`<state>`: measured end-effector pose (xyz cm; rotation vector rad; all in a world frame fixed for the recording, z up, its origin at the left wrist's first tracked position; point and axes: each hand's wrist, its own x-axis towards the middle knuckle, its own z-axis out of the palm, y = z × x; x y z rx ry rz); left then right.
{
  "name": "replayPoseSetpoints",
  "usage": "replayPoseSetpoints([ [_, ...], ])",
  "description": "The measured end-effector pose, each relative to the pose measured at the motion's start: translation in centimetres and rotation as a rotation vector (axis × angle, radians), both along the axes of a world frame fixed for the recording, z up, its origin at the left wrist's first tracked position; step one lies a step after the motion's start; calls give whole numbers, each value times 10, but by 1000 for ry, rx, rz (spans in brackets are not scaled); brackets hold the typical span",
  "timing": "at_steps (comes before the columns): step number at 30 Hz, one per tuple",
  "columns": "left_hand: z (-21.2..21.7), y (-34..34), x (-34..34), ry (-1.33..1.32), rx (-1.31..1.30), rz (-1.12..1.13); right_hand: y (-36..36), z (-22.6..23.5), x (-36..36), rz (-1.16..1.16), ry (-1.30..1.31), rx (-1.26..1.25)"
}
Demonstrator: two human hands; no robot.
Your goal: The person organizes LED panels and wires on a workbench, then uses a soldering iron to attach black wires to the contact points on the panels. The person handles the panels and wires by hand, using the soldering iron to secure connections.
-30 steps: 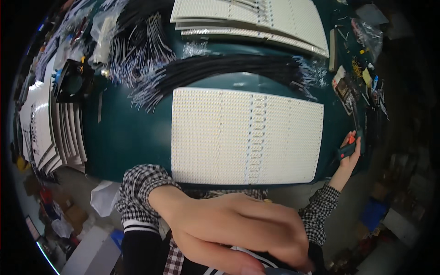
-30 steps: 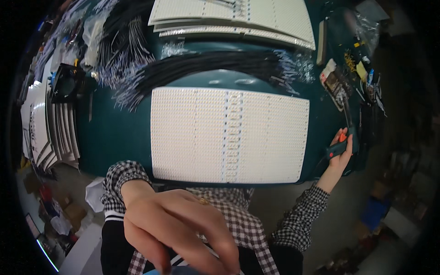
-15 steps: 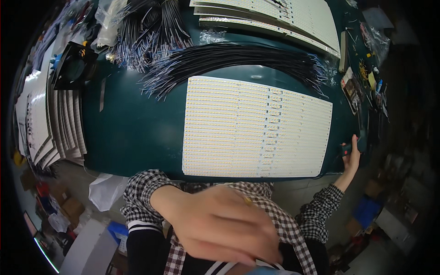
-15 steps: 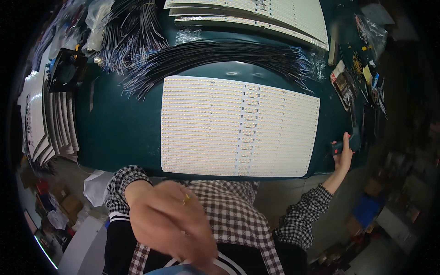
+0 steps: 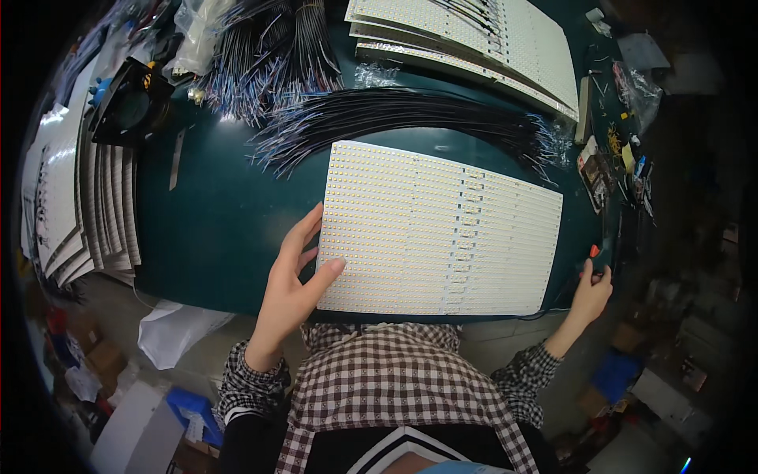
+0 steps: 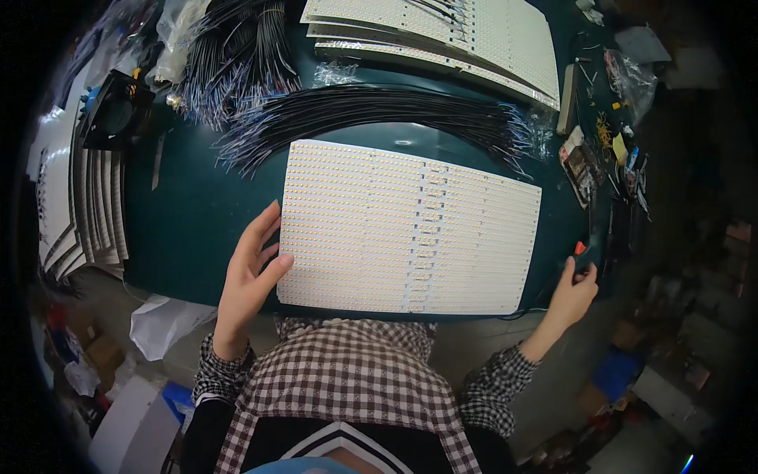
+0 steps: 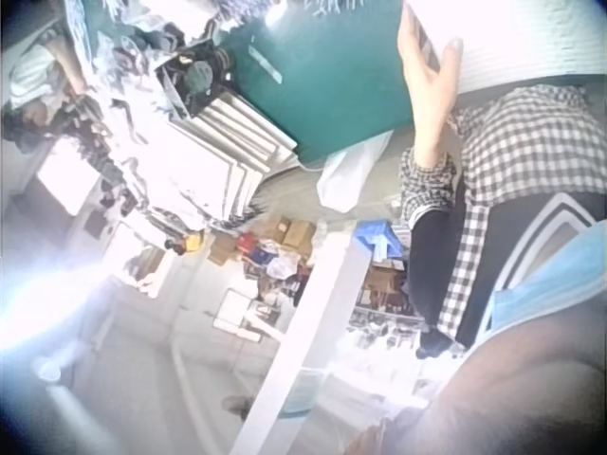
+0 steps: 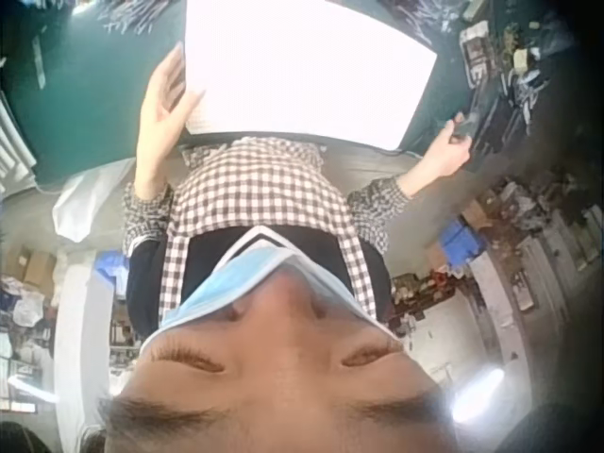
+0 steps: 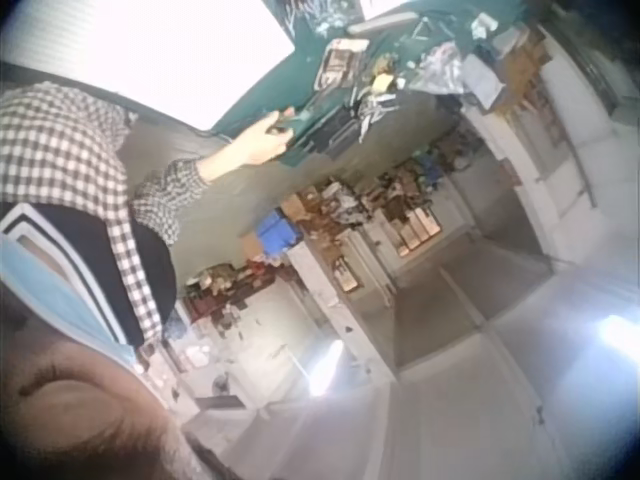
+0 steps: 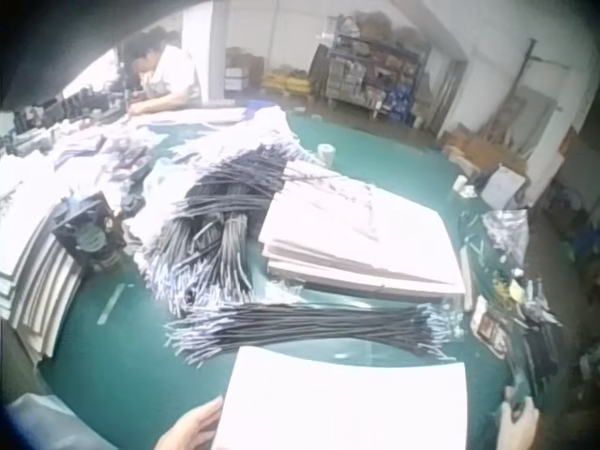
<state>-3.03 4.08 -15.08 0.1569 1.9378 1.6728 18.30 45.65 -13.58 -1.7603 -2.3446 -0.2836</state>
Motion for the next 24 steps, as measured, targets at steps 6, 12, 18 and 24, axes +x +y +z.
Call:
replayPoseSetpoints([
  [6, 3, 8, -3, 37, -35, -29, -48, -31, -21, 323, 249, -324],
  [12, 6, 11, -7, 25, -28, -32, -53, -23, -38, 221, 260, -398],
  [18, 5, 13, 2, 500, -390, -245, -57, -28, -29, 380, 60, -256],
  [24, 13, 12, -9, 387, -336, -164, -28, 25, -56, 664, 33, -454],
])
